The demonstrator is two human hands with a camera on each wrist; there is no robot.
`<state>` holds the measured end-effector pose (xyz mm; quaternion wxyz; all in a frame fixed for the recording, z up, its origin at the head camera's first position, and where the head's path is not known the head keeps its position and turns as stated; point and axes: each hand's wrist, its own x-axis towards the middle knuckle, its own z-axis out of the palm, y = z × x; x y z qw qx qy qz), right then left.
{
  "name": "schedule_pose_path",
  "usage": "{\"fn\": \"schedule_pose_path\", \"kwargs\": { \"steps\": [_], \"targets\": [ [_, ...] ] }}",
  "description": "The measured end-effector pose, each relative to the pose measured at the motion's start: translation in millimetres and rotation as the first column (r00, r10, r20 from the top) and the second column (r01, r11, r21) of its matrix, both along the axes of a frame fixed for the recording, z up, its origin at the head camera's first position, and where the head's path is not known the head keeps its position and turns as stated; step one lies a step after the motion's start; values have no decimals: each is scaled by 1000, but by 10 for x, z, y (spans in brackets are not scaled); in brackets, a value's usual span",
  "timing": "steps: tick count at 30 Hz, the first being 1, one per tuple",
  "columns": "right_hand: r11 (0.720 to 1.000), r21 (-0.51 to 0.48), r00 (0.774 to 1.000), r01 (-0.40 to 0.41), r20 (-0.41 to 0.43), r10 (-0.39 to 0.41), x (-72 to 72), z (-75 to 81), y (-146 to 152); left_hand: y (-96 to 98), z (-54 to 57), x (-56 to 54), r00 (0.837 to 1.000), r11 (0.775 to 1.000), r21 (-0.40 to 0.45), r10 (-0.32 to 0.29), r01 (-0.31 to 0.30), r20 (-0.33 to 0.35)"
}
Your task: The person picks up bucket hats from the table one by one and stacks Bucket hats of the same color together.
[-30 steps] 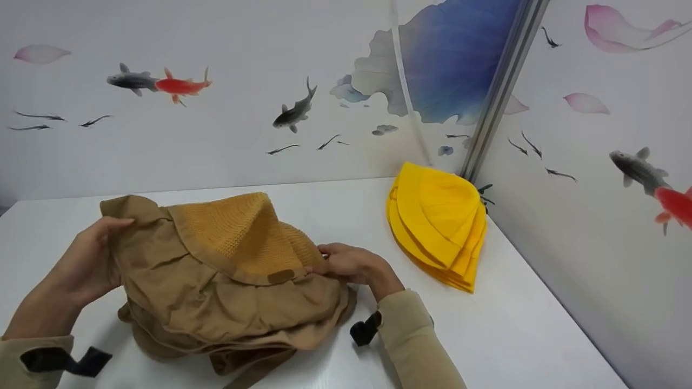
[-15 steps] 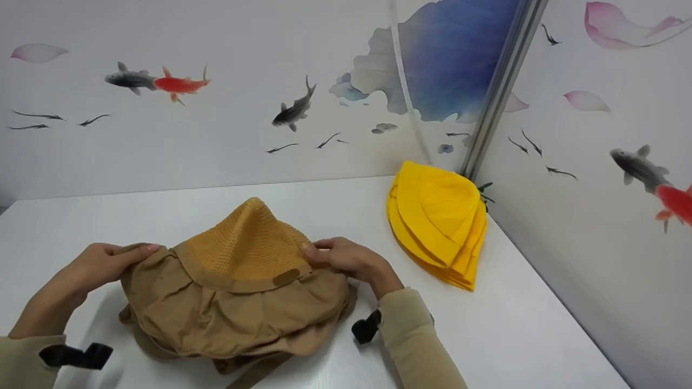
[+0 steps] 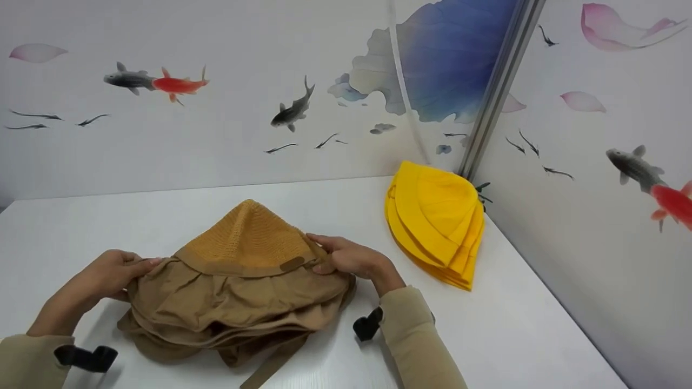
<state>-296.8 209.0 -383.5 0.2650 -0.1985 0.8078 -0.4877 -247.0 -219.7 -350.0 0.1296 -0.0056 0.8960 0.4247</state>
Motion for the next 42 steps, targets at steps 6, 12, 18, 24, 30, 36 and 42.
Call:
{"fn": "schedule_pose_path", "kwargs": {
  "steps": [6, 12, 18, 24, 30, 36, 42],
  "targets": [
    [999, -22, 999, 28, -37, -29, 2, -43, -2, -26, -35, -4, 988, 988, 41, -148, 146, 49],
    [999, -4, 995, 41, -90, -41, 8, -23, -9, -58, -106, -19, 965, 969, 10, -246, 246, 91],
    [997, 17, 980, 79, -183, -74, 16, 11, -61, -89, -174, -33, 970, 970, -34, -239, 241, 52],
    [978, 116, 956, 175, -258, -140, 4, 24, -83, -94, -186, -30, 982, 981, -50, -184, 186, 48],
    [947, 216, 951, 236, -249, -180, -10, 35, -12, -76, -184, -23, 985, 986, -54, -154, 158, 79],
    [957, 249, 975, 148, -198, -99, -2, 78, 42, -69, -175, -24, 988, 983, -110, -145, 150, 49],
    [951, 270, 973, 149, -212, -92, 6, 101, 28, -35, -124, -16, 988, 970, -186, -153, 154, 20]
  ]
}}
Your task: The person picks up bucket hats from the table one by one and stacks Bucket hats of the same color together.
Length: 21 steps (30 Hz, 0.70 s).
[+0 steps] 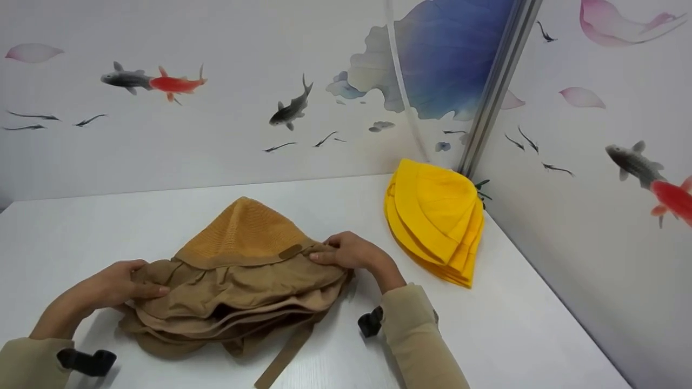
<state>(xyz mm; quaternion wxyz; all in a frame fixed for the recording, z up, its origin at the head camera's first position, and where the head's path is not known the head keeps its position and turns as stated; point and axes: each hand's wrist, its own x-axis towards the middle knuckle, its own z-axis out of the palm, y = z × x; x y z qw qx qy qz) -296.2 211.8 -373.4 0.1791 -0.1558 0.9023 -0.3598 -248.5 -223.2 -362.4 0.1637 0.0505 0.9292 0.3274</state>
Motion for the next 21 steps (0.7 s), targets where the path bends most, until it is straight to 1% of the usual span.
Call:
{"fn": "schedule_pose_path", "kwargs": {
  "steps": [4, 7, 10, 15, 21],
  "targets": [
    [1000, 27, 1000, -4, -20, 4, 6, 22, -34, 40, 37, 25, 1000, 999, -25, 22, -22, -21],
    [999, 33, 999, -18, -44, 19, 8, 27, -57, 65, 39, 42, 999, 1000, -16, 7, -8, -42],
    [999, 37, 998, -24, -60, 26, 8, 26, -74, 80, 15, 49, 999, 1000, -9, -16, 15, -50],
    [998, 61, 998, -19, -63, 23, 5, 23, -89, 109, -19, 39, 999, 1000, -12, -12, 12, -31],
    [997, 78, 999, -8, -49, 12, 0, 40, -72, 165, -14, 13, 1000, 1000, -29, 0, 0, -25]
  ]
}}
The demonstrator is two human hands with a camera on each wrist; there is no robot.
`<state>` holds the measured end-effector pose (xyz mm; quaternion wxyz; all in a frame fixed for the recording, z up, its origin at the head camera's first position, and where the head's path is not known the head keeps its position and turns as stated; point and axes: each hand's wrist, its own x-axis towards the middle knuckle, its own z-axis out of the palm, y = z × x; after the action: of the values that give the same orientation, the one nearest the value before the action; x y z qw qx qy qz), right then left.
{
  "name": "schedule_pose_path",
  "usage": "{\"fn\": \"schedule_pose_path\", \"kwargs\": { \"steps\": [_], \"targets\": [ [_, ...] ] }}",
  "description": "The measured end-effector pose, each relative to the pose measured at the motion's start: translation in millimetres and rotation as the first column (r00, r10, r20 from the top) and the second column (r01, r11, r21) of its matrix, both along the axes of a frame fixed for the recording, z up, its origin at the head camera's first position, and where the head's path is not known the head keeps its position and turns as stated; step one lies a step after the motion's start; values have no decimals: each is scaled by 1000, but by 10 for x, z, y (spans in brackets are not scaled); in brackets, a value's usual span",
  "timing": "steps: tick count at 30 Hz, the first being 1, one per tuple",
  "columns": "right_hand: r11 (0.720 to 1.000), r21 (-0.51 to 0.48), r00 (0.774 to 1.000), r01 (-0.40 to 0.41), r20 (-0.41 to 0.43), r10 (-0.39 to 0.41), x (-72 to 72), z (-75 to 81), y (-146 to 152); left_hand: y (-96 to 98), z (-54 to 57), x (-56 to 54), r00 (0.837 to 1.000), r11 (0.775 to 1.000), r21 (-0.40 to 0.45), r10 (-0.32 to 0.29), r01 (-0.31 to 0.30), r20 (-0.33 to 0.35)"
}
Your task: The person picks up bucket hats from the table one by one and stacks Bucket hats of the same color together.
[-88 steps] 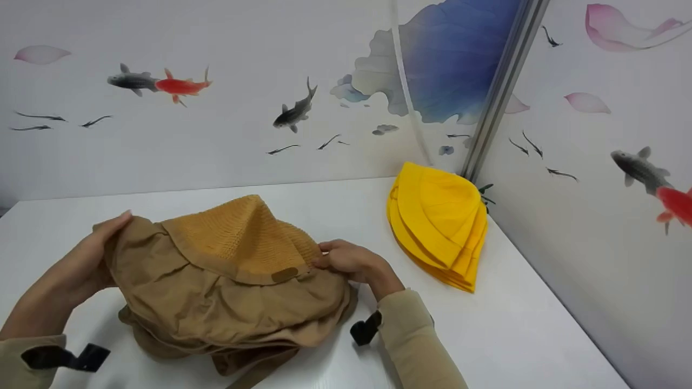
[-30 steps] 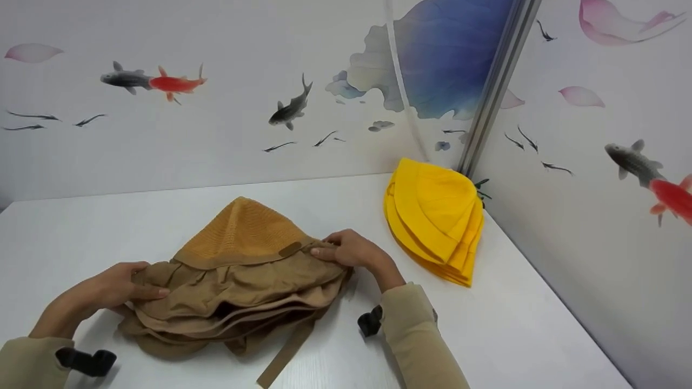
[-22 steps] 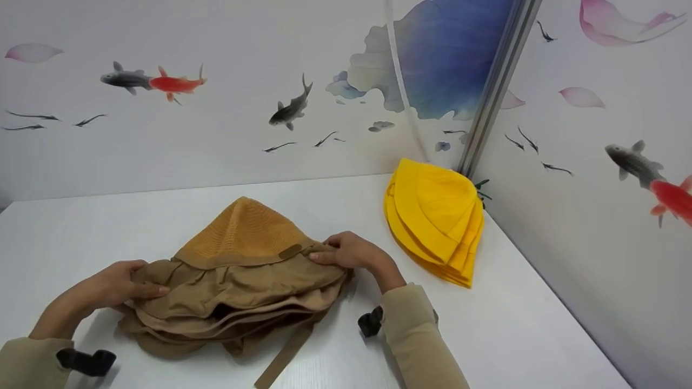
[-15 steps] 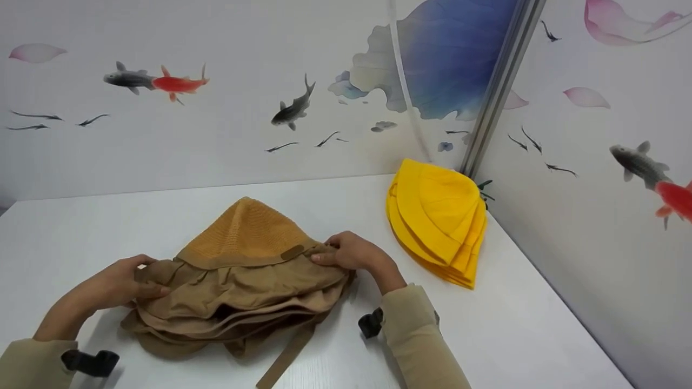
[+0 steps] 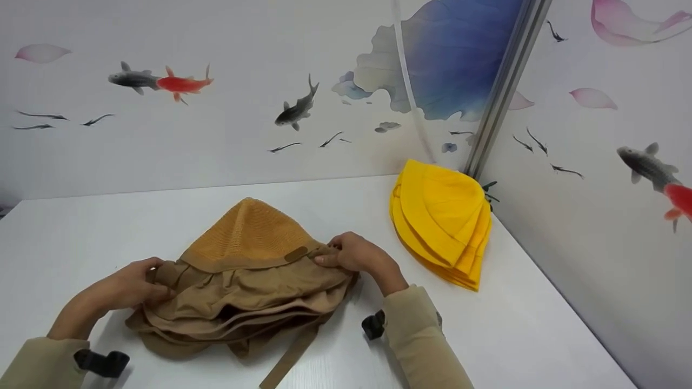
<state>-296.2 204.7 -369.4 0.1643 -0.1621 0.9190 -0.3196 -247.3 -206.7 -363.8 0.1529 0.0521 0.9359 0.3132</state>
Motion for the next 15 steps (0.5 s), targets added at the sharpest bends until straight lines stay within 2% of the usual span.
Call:
{"fn": "schedule_pose_path", "kwargs": {
  "steps": [8, 15],
  "targets": [
    [1000, -2, 999, 14, 30, -14, 13, -30, 2, 14, 5, -2, 1000, 1000, -15, 5, -5, 5],
    [1000, -18, 1000, 8, 20, -8, 41, -14, 24, 32, 18, 3, 1000, 1000, 0, 5, -5, -5]
  ]
}}
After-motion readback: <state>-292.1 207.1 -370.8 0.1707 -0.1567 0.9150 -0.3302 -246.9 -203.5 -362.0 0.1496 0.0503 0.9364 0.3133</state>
